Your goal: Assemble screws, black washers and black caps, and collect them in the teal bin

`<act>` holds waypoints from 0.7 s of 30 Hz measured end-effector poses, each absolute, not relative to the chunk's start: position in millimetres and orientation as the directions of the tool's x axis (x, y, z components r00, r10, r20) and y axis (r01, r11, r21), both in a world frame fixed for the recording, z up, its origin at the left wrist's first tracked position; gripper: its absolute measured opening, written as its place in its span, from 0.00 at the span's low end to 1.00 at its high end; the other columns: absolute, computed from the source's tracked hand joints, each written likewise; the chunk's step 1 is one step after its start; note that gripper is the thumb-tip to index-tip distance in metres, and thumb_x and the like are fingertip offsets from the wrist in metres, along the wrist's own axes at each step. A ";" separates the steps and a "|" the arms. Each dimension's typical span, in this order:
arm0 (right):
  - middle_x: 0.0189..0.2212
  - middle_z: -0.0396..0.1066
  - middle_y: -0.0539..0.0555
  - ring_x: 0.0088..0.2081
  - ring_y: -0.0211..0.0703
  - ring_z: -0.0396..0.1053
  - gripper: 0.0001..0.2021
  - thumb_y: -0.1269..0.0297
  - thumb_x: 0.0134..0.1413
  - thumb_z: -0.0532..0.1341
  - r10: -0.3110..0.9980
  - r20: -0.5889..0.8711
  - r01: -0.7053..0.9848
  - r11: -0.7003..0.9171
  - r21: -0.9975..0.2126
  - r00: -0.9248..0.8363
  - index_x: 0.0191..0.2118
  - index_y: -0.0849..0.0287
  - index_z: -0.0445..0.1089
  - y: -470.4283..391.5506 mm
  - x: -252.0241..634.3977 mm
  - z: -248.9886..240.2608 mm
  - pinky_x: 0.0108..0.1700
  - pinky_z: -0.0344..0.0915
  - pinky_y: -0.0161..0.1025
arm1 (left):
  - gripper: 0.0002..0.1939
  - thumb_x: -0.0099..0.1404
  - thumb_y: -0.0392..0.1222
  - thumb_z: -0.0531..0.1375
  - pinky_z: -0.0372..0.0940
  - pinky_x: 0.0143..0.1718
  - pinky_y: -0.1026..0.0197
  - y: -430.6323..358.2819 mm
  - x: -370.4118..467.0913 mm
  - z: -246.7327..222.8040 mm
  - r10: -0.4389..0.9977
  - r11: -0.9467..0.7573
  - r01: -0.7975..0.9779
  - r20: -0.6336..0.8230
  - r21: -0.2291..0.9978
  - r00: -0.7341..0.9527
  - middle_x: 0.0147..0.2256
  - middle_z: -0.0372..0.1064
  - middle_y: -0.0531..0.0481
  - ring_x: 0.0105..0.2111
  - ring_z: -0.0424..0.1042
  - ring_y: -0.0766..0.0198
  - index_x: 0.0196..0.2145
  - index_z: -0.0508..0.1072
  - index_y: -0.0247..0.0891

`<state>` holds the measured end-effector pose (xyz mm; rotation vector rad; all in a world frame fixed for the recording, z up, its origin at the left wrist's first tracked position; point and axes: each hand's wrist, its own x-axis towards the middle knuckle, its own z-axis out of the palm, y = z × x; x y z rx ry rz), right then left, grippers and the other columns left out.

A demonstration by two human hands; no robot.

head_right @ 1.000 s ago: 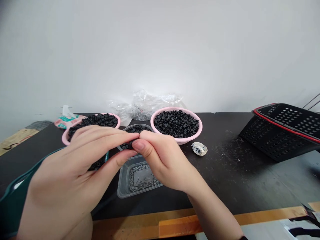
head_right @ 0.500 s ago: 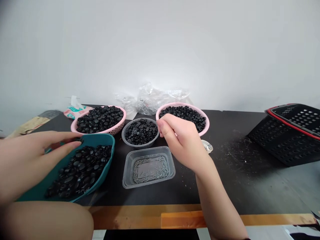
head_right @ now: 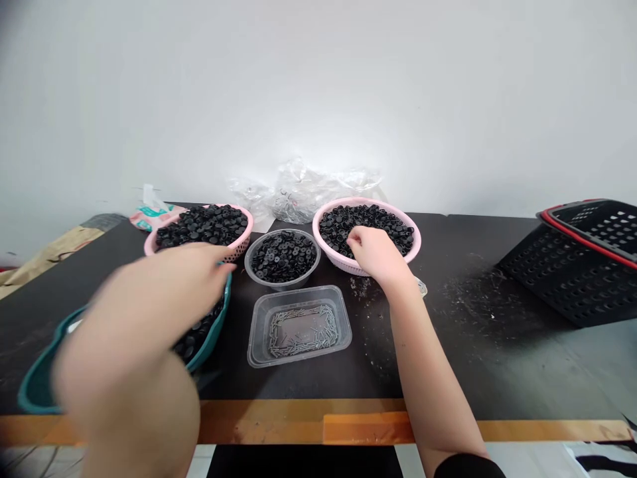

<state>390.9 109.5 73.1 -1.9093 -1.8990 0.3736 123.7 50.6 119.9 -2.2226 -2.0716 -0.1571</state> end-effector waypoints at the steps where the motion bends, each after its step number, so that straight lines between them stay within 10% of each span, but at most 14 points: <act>1: 0.40 0.77 0.57 0.39 0.44 0.74 0.07 0.66 0.69 0.59 0.996 0.071 0.896 -0.022 -0.444 0.060 0.41 0.61 0.74 116.9 395.1 65.2 0.44 0.70 0.43 | 0.10 0.73 0.43 0.61 0.74 0.43 0.52 56.0 144.1 114.9 0.992 -0.117 0.993 0.045 -0.017 0.117 0.42 0.77 0.45 0.41 0.77 0.58 0.45 0.77 0.34; 6: 0.54 0.74 0.59 0.53 0.50 0.74 0.12 0.61 0.68 0.64 0.993 -0.030 0.935 -0.118 -0.335 0.115 0.52 0.61 0.74 142.7 409.7 34.5 0.56 0.72 0.54 | 0.18 0.73 0.47 0.63 0.75 0.48 0.49 92.7 208.1 77.3 0.958 -0.195 0.981 -0.215 0.007 0.192 0.52 0.73 0.42 0.48 0.76 0.56 0.54 0.73 0.34; 21: 0.51 0.76 0.58 0.52 0.49 0.75 0.11 0.61 0.69 0.63 0.981 0.078 0.907 -0.132 -0.399 0.178 0.50 0.61 0.74 153.8 420.0 26.7 0.56 0.73 0.53 | 0.19 0.73 0.47 0.62 0.73 0.53 0.45 119.0 198.7 58.9 0.943 -0.250 0.968 -0.233 -0.019 0.239 0.55 0.71 0.41 0.52 0.74 0.53 0.56 0.72 0.35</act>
